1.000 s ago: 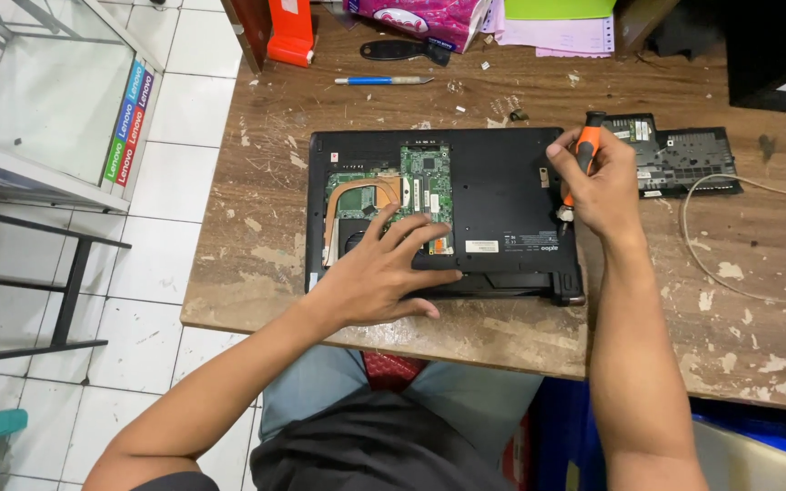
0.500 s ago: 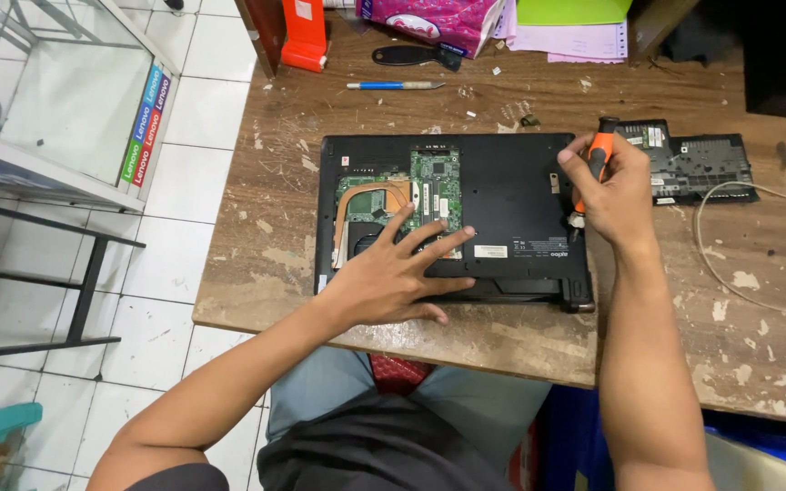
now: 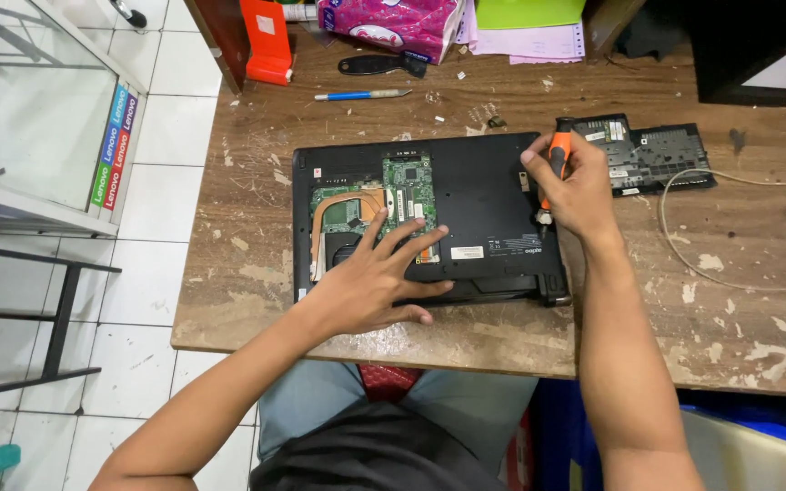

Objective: The person uses a screwdriver to remove screws from the back of a disassembled laptop. They manipulate the internal components, including the motherboard and cooling system, while working on a wooden table.

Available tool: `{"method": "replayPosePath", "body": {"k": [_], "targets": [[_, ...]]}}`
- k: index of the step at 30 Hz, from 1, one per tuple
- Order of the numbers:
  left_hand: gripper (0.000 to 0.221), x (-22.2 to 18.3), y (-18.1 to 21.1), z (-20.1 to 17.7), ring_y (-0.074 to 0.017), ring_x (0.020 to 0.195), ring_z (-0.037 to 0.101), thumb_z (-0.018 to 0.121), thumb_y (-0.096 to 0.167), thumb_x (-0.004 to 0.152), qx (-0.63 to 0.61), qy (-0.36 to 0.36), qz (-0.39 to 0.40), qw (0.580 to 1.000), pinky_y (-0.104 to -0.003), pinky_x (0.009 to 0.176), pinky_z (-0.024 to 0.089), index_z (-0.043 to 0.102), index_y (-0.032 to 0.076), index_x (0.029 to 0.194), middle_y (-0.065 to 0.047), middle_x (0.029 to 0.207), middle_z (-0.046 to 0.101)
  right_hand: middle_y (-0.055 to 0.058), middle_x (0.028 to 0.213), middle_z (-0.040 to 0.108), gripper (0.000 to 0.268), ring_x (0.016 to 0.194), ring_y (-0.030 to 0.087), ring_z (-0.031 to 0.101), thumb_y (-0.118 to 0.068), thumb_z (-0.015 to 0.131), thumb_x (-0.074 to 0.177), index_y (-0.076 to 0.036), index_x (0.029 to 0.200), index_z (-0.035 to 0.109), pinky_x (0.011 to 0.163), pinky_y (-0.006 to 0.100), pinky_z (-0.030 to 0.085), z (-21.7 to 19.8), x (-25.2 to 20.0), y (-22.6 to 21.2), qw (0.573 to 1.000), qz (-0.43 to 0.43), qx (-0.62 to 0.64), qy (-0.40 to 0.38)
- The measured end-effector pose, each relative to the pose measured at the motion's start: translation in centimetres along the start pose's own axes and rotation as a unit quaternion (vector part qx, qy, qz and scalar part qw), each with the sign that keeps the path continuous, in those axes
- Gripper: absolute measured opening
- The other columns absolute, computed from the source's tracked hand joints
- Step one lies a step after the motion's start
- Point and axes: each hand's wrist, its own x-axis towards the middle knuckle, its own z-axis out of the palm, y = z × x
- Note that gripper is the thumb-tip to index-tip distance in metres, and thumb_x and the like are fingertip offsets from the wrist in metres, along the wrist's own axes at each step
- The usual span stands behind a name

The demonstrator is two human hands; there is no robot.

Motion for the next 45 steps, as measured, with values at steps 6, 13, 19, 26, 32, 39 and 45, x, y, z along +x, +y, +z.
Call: {"method": "replayPosePath", "body": {"k": [6, 13, 19, 26, 32, 39, 45], "targets": [[0.062, 0.2, 0.3, -0.3, -0.0433, 0.162, 0.029, 0.040, 0.079, 0.097, -0.007, 0.012, 0.022, 1.000, -0.079, 0.129, 0.011, 0.074, 0.045, 0.136, -0.013, 0.175, 0.033, 0.003, 0.064, 0.058, 0.012, 0.054, 0.009, 0.060, -0.014, 0.083, 0.103, -0.007, 0.111, 0.077, 0.052, 0.019, 0.044, 0.3, -0.1, -0.9, 1.000, 0.019, 0.008, 0.017], [0.056, -0.8, -0.5, 0.0, -0.0441, 0.159, 0.033, 0.048, 0.077, 0.097, 0.068, 0.042, 0.069, 0.994, -0.082, 0.123, 0.020, 0.070, 0.047, 0.140, -0.014, 0.174, 0.033, 0.004, 0.067, 0.059, 0.014, 0.062, 0.012, 0.058, -0.015, 0.087, 0.098, -0.008, 0.107, 0.079, 0.057, 0.023, 0.044, 1.5, -0.1, -1.1, 0.999, -0.004, -0.014, 0.051], [0.052, -0.6, -0.9, -0.3, -0.0474, 0.156, 0.034, 0.060, 0.067, 0.096, 0.069, 0.044, 0.090, 0.993, -0.083, 0.121, 0.024, 0.077, 0.035, 0.134, -0.019, 0.175, 0.031, -0.010, 0.065, 0.044, 0.015, 0.062, 0.006, 0.041, -0.028, 0.077, 0.105, -0.021, 0.093, 0.069, 0.061, 0.027, 0.033, 1.4, -0.6, -4.3, 0.996, 0.018, -0.081, 0.029], [0.044, -0.7, -1.6, -0.2, -0.0466, 0.153, 0.041, 0.070, 0.057, 0.095, 0.032, 0.076, 0.090, 0.993, -0.080, 0.125, 0.024, 0.074, 0.034, 0.132, -0.021, 0.170, 0.039, -0.008, 0.070, 0.054, 0.016, 0.061, 0.007, 0.047, -0.030, 0.074, 0.105, -0.017, 0.096, 0.070, 0.062, 0.027, 0.037, 1.5, -0.3, -4.5, 0.998, 0.043, -0.049, 0.010], [0.053, -0.9, -2.7, 0.5, -0.0460, 0.152, 0.044, 0.079, 0.025, 0.089, 0.028, 0.088, 0.097, 0.991, -0.078, 0.127, 0.026, 0.068, 0.036, 0.140, -0.023, 0.166, 0.044, -0.007, 0.069, 0.051, 0.017, 0.061, 0.008, 0.046, -0.031, 0.074, 0.106, -0.017, 0.098, 0.070, 0.062, 0.027, 0.037, 1.4, -0.4, -4.7, 0.998, 0.050, -0.037, 0.002], [0.064, -1.2, -4.3, 0.6, -0.0432, 0.154, 0.043, 0.077, 0.021, 0.088, 0.041, 0.086, 0.110, 0.989, -0.077, 0.130, 0.023, 0.063, 0.038, 0.147, -0.020, 0.168, 0.044, -0.008, 0.067, 0.048, 0.016, 0.061, 0.007, 0.044, -0.029, 0.074, 0.105, -0.017, 0.095, 0.070, 0.062, 0.027, 0.036, 1.5, -0.5, -5.1, 0.998, 0.058, -0.031, 0.005], [0.058, -0.8, -5.2, -0.5, -0.0428, 0.150, 0.048, 0.077, 0.022, 0.091, 0.032, 0.097, 0.118, 0.988, -0.076, 0.129, 0.029, 0.064, 0.038, 0.146, -0.017, 0.161, 0.051, -0.009, 0.066, 0.050, 0.017, 0.060, 0.007, 0.044, -0.032, 0.074, 0.105, -0.018, 0.096, 0.070, 0.061, 0.026, 0.035, 1.6, -0.6, -5.6, 0.997, 0.067, -0.045, -0.007]]}}
